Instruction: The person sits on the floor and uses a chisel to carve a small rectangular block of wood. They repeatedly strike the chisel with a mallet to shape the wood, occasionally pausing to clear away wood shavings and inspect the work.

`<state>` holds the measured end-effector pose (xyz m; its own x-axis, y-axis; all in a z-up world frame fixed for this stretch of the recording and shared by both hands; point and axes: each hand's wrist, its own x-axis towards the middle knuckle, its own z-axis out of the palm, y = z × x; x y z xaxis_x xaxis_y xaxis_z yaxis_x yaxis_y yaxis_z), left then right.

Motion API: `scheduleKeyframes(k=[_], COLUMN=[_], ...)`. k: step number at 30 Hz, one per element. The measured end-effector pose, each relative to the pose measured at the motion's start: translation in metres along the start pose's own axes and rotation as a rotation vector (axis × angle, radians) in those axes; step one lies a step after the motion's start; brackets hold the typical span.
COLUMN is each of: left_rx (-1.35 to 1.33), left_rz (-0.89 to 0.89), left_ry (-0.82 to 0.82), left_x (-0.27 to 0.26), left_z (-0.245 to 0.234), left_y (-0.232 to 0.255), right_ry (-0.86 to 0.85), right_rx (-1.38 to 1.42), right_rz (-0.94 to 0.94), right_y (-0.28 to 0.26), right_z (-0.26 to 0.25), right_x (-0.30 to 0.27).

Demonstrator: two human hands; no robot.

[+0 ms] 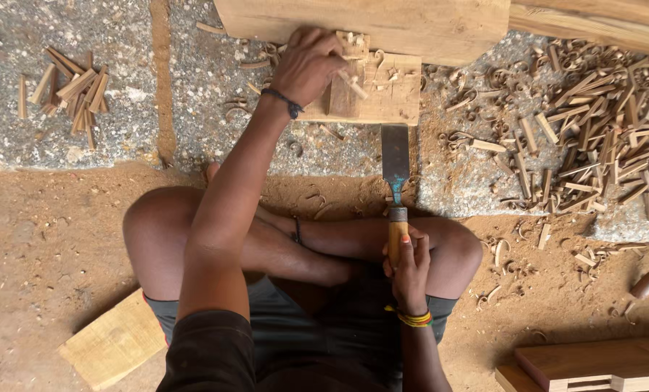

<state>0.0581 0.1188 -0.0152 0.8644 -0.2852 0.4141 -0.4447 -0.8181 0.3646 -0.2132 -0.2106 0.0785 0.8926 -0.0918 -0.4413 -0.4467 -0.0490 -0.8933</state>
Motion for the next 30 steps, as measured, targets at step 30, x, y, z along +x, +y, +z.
scheduleKeyframes(k=[30], left_rx=[-0.054], left_rz=[-0.090], left_ry=[0.003], left_x=[-0.037], left_z=[0.018], left_y=[0.061], right_ry=[-0.043], right_rx=[-0.063], right_rz=[-0.129], right_y=[0.019], right_z=[0.003], right_x=[0.001])
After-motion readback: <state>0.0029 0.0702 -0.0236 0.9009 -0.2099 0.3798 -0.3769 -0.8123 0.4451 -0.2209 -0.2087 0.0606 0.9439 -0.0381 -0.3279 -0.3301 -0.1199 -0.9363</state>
